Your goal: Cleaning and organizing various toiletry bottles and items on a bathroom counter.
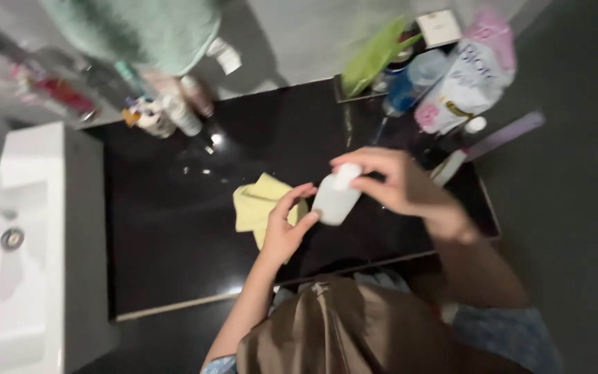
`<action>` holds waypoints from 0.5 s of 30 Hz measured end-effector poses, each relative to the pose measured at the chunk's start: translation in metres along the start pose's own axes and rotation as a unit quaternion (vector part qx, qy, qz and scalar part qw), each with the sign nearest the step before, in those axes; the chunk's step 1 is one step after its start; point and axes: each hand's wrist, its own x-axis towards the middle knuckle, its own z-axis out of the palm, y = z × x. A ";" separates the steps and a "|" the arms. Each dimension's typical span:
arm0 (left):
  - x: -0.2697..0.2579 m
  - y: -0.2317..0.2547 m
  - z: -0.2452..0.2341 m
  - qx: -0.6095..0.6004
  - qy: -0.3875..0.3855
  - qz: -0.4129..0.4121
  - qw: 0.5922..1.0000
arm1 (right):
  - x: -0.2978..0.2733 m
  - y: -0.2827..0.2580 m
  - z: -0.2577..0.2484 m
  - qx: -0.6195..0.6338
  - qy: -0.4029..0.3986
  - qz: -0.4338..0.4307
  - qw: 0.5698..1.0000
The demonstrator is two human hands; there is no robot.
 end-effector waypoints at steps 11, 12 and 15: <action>-0.087 -0.053 -0.095 -0.140 0.202 -0.219 0.944 | 0.047 0.083 0.205 -0.102 -0.086 -0.010 0.991; -0.093 -0.055 -0.105 -0.130 0.237 -0.228 0.935 | 0.045 0.080 0.218 -0.251 -0.100 -0.050 0.961; -0.107 -0.070 -0.121 -0.176 0.269 -0.205 0.924 | 0.037 0.070 0.241 -0.370 -0.157 -0.063 0.913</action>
